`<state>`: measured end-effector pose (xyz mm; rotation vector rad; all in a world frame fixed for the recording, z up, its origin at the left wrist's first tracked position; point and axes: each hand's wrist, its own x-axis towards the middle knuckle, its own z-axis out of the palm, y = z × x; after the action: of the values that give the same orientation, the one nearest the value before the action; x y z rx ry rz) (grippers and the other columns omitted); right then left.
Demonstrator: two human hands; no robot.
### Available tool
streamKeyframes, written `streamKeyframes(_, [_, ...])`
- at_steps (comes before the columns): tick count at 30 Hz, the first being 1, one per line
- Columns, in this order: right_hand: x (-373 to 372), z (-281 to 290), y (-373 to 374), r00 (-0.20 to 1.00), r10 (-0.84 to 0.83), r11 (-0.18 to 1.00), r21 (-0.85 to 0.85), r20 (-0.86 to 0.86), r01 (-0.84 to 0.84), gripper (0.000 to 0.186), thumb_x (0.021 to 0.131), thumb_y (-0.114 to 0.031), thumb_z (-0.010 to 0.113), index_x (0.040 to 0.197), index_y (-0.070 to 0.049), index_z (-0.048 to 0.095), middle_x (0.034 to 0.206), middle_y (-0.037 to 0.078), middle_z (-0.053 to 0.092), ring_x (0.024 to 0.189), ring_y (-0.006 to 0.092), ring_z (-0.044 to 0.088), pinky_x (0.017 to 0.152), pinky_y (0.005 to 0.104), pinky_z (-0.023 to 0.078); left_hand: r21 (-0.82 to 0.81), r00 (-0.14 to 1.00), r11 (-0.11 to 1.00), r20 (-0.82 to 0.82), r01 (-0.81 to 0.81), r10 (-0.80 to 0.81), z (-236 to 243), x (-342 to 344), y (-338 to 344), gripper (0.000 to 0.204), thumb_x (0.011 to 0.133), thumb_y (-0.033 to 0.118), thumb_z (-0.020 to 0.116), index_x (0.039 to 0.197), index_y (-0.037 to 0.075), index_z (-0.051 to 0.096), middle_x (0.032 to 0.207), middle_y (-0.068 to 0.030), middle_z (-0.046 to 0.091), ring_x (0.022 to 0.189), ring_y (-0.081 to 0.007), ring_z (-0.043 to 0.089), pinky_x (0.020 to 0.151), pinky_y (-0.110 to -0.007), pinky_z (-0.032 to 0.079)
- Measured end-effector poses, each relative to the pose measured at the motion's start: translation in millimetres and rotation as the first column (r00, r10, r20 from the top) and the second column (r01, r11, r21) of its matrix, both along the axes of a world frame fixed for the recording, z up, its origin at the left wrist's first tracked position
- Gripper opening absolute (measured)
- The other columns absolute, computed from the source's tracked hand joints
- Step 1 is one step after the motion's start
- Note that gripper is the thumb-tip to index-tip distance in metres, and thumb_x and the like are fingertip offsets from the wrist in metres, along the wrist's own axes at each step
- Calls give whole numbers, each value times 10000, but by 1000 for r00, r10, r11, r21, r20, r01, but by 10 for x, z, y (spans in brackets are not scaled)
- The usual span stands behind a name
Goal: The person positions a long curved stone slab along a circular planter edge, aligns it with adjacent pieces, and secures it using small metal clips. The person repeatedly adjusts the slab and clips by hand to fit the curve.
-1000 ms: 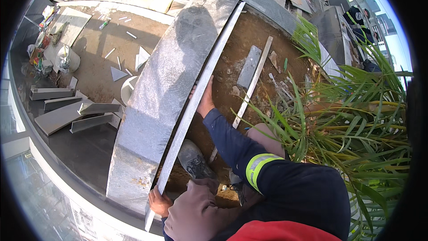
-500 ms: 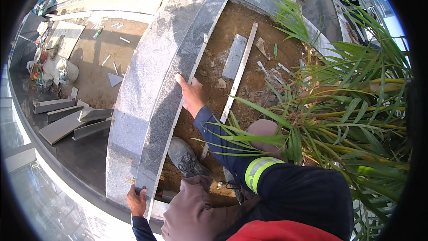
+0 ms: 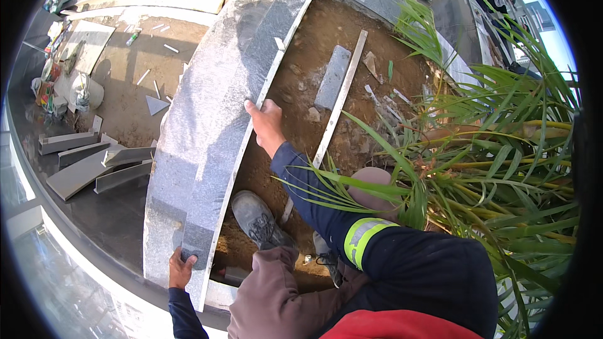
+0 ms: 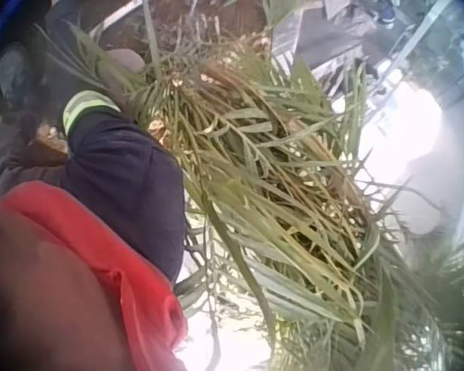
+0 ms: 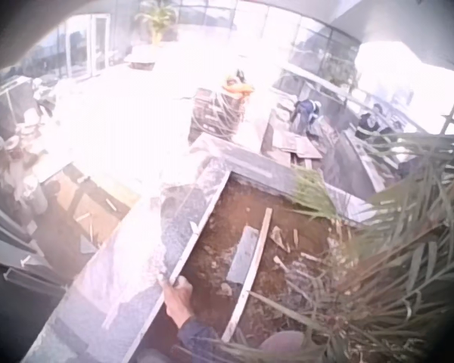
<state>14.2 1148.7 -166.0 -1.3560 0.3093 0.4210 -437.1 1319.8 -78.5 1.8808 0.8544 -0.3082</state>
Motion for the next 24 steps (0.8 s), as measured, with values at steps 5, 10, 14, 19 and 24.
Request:
streamKeyframes(5, [61,-25,9,1000,10,999,-40,5,-10,193,927,-130,781,967,7,651,864,27,649,743,102,554,640,314,463,-20,1000,1000,-18,12,-13,-77,7,55,649,823,421,832,1115,-118,619,943,-221,682,895,-275,640,828,-387,519])
streamKeyframes(10, [72,87,38,997,58,994,-92,-45,-62,202,929,-135,778,975,13,649,925,67,679,773,120,579,685,322,479,263,990,962,-131,79,-46,-56,-7,16,760,715,468,909,1135,-94,616,1031,-254,632,956,-406,622,864,-463,512])
streamKeyframes(14, [72,2,90,1000,-13,999,-53,16,14,264,906,-149,788,843,10,588,788,55,622,704,127,532,606,358,453,551,986,817,-90,167,-141,37,69,-167,907,616,589,908,1183,-51,605,1084,-227,547,1050,-433,566,904,-513,489])
streamKeyframes(19, [95,-146,63,999,-21,996,-84,29,23,272,902,-159,790,811,4,593,742,44,606,680,119,513,594,366,447,631,963,735,-77,248,-259,24,228,-520,1129,568,651,898,1446,76,481,1295,-209,464,1216,-434,485,1021,-566,424])
streamKeyframes(24, [82,-148,16,998,61,997,-38,30,-60,229,944,-164,763,982,18,628,877,53,644,784,114,547,691,337,472,688,967,680,-190,254,-168,-138,150,-710,1168,639,559,909,1571,106,368,1512,-238,383,1330,-471,421,1114,-628,341])
